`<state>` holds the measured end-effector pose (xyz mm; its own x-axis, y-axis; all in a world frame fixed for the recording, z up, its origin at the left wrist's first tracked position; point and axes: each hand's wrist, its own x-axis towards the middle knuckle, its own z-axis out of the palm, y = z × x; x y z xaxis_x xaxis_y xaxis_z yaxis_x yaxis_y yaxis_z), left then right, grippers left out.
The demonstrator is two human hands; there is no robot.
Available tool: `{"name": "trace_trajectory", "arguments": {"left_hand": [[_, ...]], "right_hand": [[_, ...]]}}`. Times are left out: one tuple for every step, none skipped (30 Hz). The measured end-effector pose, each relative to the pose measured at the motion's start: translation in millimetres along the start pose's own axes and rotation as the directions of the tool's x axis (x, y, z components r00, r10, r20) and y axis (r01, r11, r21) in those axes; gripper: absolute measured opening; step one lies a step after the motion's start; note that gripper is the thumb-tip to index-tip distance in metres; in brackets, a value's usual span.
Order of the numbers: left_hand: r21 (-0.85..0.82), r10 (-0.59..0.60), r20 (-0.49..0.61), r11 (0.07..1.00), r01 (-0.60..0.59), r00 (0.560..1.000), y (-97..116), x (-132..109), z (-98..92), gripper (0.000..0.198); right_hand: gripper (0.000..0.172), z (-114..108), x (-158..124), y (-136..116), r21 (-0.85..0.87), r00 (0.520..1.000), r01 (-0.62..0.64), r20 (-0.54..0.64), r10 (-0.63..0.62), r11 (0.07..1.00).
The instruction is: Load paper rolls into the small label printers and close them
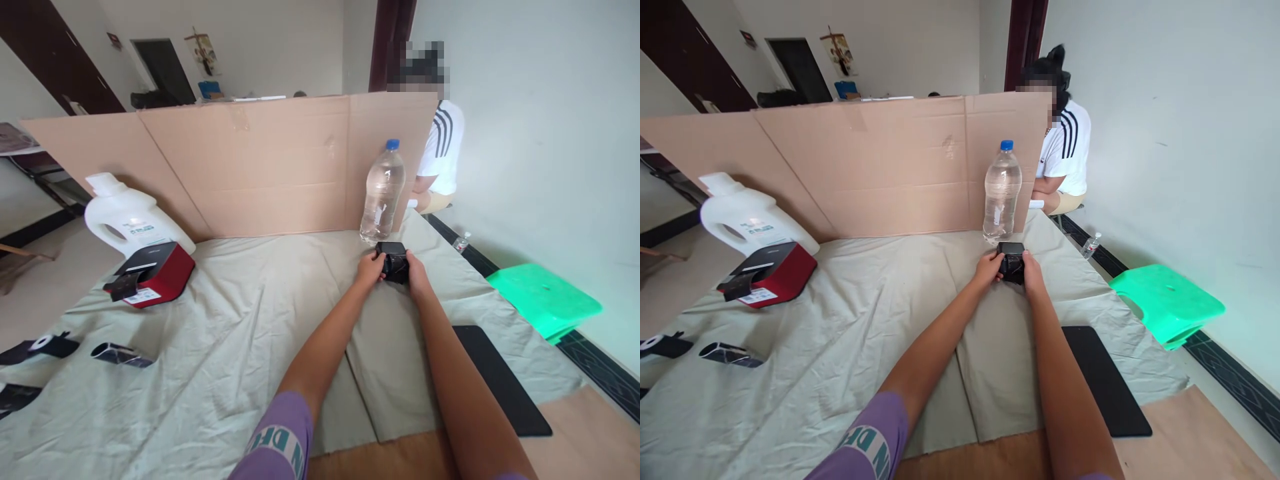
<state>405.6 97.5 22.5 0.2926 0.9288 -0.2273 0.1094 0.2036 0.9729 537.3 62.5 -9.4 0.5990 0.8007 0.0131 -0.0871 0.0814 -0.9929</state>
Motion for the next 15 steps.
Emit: {"name": "trace_trajectory", "arguments": {"left_hand": [[0.011, -0.005, 0.004, 1.000, 0.005, 1.000, 1.1, -2.6, -0.7, 0.046], [0.020, -0.014, 0.006, 1.000, 0.014, 1.000, 1.7, -6.9, -2.0, 0.052], [0.030, -0.018, 0.001, 0.999, 0.017, 1.000, 1.5, -12.9, -3.8, 0.058], [0.050, -0.006, -0.013, 0.999, 0.006, 1.000, 0.3, -20.3, -6.0, 0.064], [0.085, 0.032, -0.038, 0.996, -0.029, 0.999, -2.1, -28.8, -8.2, 0.067], [0.139, 0.098, -0.064, 0.986, -0.088, 0.993, -5.6, -37.7, -10.3, 0.067], [0.207, 0.184, -0.081, 0.965, -0.164, 0.980, -9.9, -46.3, -11.9, 0.065], [0.277, 0.277, -0.077, 0.929, -0.246, 0.958, -14.7, -54.0, -12.9, 0.063], [0.332, 0.360, -0.048, 0.886, -0.325, 0.932, -19.4, -60.3, -13.2, 0.061], [0.360, 0.420, 0.003, 0.846, -0.392, 0.908, -23.6, -64.9, -12.9, 0.061], [0.357, 0.454, 0.065, 0.821, -0.445, 0.889, -27.1, -67.8, -11.9, 0.063], [0.326, 0.467, 0.130, 0.813, -0.482, 0.875, -29.7, -69.5, -10.4, 0.066], [0.280, 0.466, 0.189, 0.818, -0.502, 0.864, -31.4, -70.5, -8.8, 0.068], [0.229, 0.455, 0.240, 0.832, -0.506, 0.857, -32.6, -71.6, -7.2, 0.071], [0.180, 0.437, 0.282, 0.850, -0.495, 0.854, -33.5, -73.4, -6.2, 0.074]], "right_hand": [[0.046, -0.9, 0.8, 2.2, 0.002, 1.000, -0.007, -0.016, 0.007, 1.000], [0.044, -1.6, 1.6, 3.9, 0.010, 0.999, -0.012, -0.030, 0.012, 1.000], [0.043, -2.0, 2.4, 5.2, 0.019, 0.999, -0.016, -0.039, 0.017, 1.000], [0.042, -2.1, 3.1, 5.9, 0.030, 0.999, -0.016, -0.047, 0.018, 0.999], [0.041, -2.1, 3.8, 6.2, 0.042, 0.999, -0.013, -0.052, 0.015, 0.999], [0.041, -1.9, 4.2, 6.2, 0.053, 0.999, -0.007, -0.051, 0.010, 0.999], [0.041, -1.7, 4.4, 5.9, 0.063, 0.999, -0.001, -0.050, 0.004, 0.998], [0.042, -1.2, 4.3, 5.4, 0.067, 0.999, 0.004, -0.049, -0.001, 0.998], [0.042, -0.7, 3.6, 4.6, 0.063, 0.999, 0.010, -0.052, -0.006, 0.998], [0.042, 0.1, 2.4, 3.5, 0.050, 0.998, 0.016, -0.063, -0.013, 0.999], [0.041, 1.1, 0.8, 1.9, 0.035, 0.997, 0.023, -0.077, -0.021, 0.999], [0.040, 2.2, -1.3, 0.0, 0.023, 0.995, 0.028, -0.094, -0.026, 0.999], [0.039, 3.3, -3.5, -2.6, 0.018, 0.994, 0.025, -0.105, -0.023, 1.000], [0.039, 4.0, -5.7, -5.8, 0.018, 0.994, 0.012, -0.107, -0.010, 1.000], [0.038, 4.2, -7.7, -9.6, 0.015, 0.995, -0.014, -0.098, 0.015, 1.000]]}}
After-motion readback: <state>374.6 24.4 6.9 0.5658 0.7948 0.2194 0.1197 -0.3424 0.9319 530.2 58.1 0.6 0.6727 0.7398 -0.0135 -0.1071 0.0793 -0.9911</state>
